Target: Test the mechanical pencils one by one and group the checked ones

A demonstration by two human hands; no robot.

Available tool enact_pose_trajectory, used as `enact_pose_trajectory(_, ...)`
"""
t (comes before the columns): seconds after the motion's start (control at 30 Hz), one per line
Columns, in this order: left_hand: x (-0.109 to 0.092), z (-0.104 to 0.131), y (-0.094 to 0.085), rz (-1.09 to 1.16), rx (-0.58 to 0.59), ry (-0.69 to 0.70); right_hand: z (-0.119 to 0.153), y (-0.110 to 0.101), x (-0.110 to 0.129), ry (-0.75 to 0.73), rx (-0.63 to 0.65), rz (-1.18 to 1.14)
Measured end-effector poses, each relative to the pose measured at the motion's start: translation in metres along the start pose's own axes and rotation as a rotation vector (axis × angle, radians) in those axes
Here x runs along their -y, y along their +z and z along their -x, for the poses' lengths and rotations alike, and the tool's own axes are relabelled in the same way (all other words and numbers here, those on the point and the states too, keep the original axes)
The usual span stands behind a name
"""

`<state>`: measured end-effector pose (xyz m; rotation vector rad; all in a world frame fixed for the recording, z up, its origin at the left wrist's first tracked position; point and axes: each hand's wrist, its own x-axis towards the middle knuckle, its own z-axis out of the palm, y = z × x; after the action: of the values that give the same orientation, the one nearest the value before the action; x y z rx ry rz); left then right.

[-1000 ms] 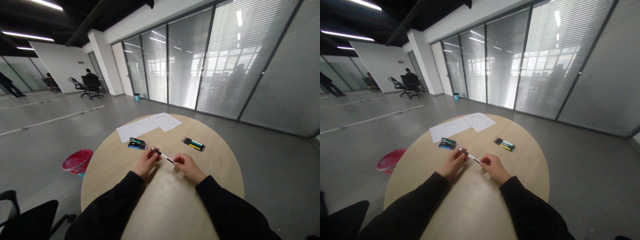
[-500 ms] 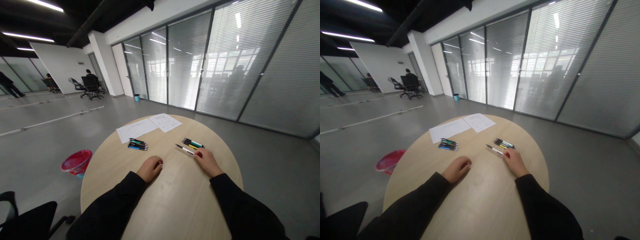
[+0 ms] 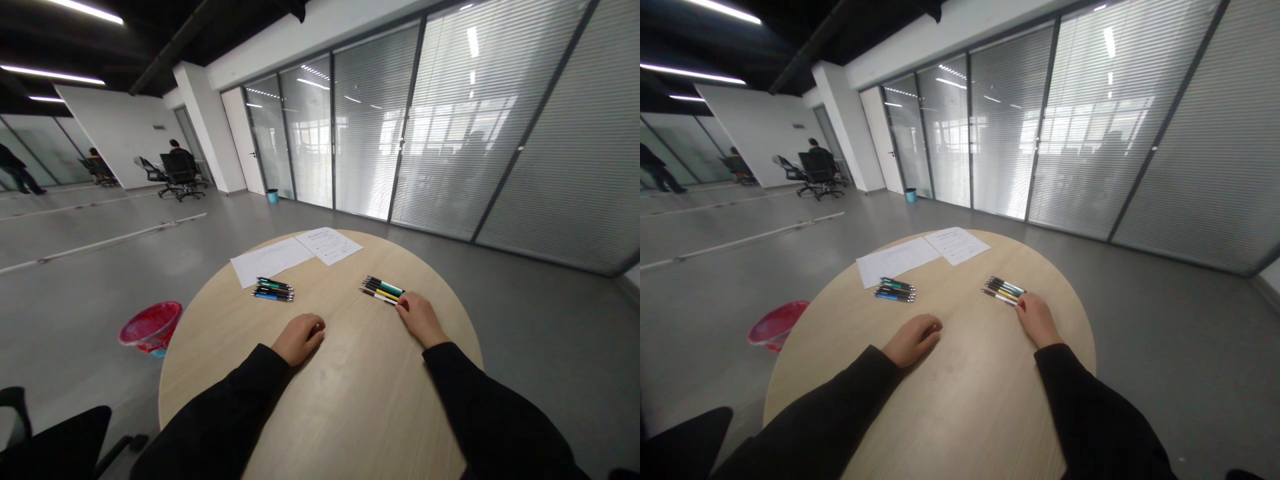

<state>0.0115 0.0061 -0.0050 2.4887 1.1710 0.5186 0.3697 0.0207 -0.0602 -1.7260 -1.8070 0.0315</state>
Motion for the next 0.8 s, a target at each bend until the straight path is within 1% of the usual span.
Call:
enact_pose_trajectory(0.17, -0.0025, 0.0000, -0.0018, -0.003, 0.007, -0.015, -0.0003, 0.0023, 0.0003, 0.005, -0.020, 0.008)
enact_pose_trajectory(0.8, 0.0000, 0.0000, 0.0000, 0.001, 0.000, -0.007, -0.0002, 0.0042, 0.0021, 0.030, -0.063, 0.028)
